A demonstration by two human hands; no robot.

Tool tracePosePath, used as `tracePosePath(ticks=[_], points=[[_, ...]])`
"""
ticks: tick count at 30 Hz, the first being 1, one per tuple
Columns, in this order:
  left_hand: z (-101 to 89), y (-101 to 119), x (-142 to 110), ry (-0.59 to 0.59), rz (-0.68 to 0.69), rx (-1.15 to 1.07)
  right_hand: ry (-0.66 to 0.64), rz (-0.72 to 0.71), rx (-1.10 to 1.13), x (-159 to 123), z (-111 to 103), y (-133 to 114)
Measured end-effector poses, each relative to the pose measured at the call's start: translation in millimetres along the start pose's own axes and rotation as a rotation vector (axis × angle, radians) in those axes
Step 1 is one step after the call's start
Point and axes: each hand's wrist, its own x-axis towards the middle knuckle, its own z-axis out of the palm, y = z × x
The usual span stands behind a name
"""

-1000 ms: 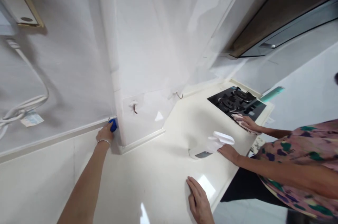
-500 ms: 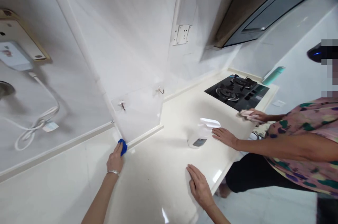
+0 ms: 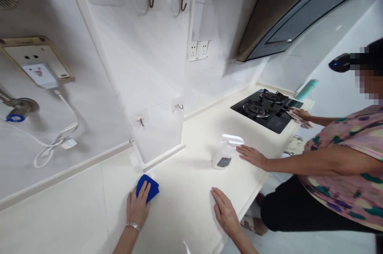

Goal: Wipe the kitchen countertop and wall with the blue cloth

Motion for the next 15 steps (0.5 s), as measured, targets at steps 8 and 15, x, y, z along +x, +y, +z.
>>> tracePosePath(ticks=[8, 15], points=[[-9.2, -64, 29, 0.034, -0.326, -0.015, -0.047, 0.011, 0.003, -3, -3, 0], [-4.8, -63, 119, 0.014, -0.415, -0.081, -0.073, 0.001, -0.048, -3, -5, 2]])
